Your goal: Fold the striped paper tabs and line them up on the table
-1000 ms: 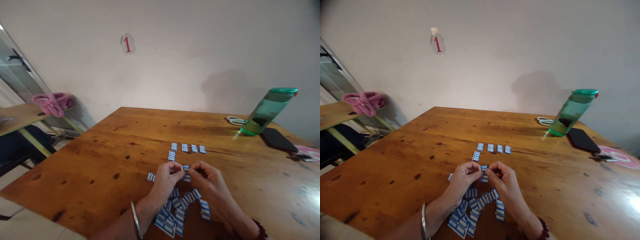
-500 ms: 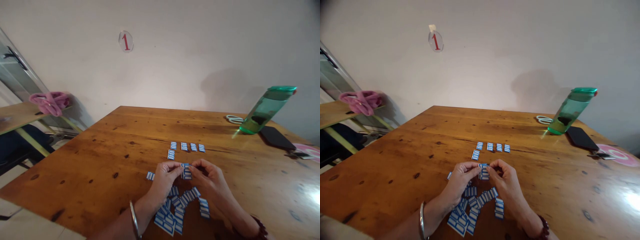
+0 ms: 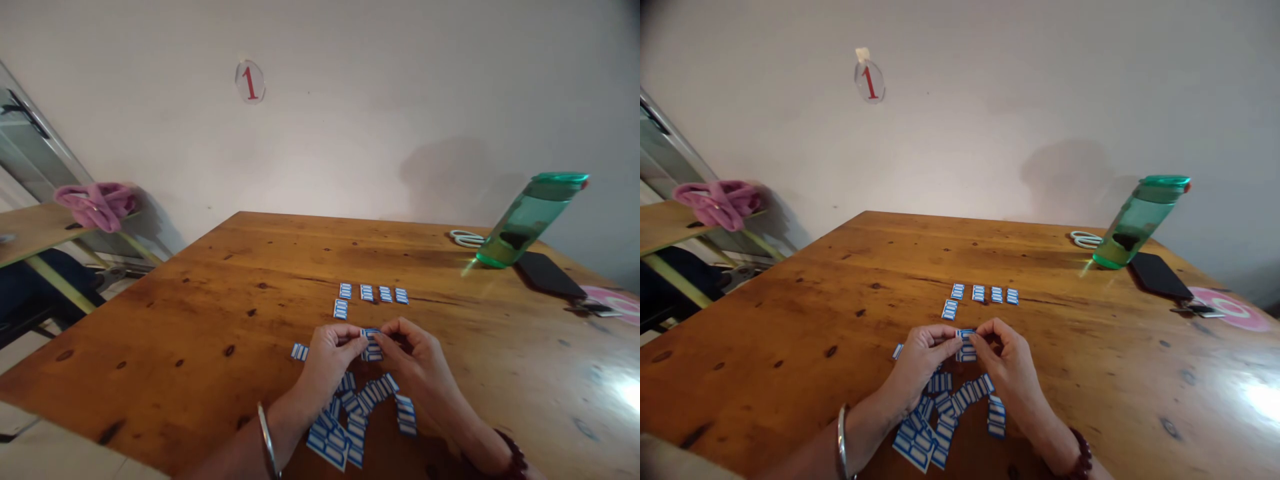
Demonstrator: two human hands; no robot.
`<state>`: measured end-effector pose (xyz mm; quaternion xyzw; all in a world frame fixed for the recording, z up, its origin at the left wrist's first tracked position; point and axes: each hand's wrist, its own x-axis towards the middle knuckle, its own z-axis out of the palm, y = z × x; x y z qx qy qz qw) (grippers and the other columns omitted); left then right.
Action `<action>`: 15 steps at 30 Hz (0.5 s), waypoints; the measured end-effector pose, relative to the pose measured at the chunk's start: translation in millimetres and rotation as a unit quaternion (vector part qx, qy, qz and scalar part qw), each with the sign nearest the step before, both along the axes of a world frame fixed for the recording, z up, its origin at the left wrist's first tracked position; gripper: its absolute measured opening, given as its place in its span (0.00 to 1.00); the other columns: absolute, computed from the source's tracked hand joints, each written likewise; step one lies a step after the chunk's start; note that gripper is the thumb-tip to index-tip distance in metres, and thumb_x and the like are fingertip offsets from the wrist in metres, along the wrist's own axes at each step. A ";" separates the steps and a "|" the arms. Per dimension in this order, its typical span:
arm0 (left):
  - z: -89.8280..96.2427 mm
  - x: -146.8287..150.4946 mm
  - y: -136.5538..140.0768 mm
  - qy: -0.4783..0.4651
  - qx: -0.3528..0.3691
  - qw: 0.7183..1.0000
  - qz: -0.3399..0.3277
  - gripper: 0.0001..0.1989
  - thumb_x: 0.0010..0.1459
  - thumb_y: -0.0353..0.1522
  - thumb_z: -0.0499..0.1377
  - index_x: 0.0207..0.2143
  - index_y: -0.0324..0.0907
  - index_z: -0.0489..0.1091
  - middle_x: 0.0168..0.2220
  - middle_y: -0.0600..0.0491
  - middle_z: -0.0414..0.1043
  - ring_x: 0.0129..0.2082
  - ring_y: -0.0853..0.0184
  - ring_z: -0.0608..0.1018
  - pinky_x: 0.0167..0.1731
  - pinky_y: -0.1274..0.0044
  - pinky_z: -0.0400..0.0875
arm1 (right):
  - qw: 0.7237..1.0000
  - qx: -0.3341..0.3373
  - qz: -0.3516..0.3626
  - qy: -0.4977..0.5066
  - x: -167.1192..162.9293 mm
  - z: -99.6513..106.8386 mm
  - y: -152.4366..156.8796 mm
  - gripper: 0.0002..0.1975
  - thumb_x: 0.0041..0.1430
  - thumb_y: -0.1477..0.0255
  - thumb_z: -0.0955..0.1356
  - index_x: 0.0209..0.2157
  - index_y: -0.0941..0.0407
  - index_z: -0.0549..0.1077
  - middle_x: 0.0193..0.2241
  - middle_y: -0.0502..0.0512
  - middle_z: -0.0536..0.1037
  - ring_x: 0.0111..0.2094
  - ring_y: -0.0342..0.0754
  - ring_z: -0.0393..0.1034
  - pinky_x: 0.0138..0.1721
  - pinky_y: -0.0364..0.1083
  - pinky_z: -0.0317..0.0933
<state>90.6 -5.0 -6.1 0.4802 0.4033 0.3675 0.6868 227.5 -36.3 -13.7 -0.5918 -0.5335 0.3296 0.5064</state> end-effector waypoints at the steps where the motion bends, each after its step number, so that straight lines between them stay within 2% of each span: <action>1: -0.5 0.3 0.5 0.001 0.001 1.000 0.001 0.11 0.41 0.38 0.64 0.24 0.38 0.74 0.21 0.54 0.71 0.21 0.70 0.70 0.25 0.77 0.67 | 1.000 0.002 0.000 0.000 0.0 -0.6 -0.3 0.12 0.49 0.62 0.66 0.21 0.55 0.66 0.17 0.47 0.65 0.19 0.41 0.56 0.19 0.41 0.52; 15: 0.0 -0.2 -0.6 -0.009 0.000 1.000 -0.006 0.09 0.40 0.35 0.64 0.24 0.38 0.73 0.22 0.54 0.71 0.22 0.69 0.71 0.25 0.77 0.69 | 1.000 -0.004 -0.004 0.006 -1.8 -5.1 -0.6 0.12 0.51 0.62 0.66 0.22 0.56 0.65 0.18 0.46 0.65 0.19 0.40 0.57 0.20 0.40 0.53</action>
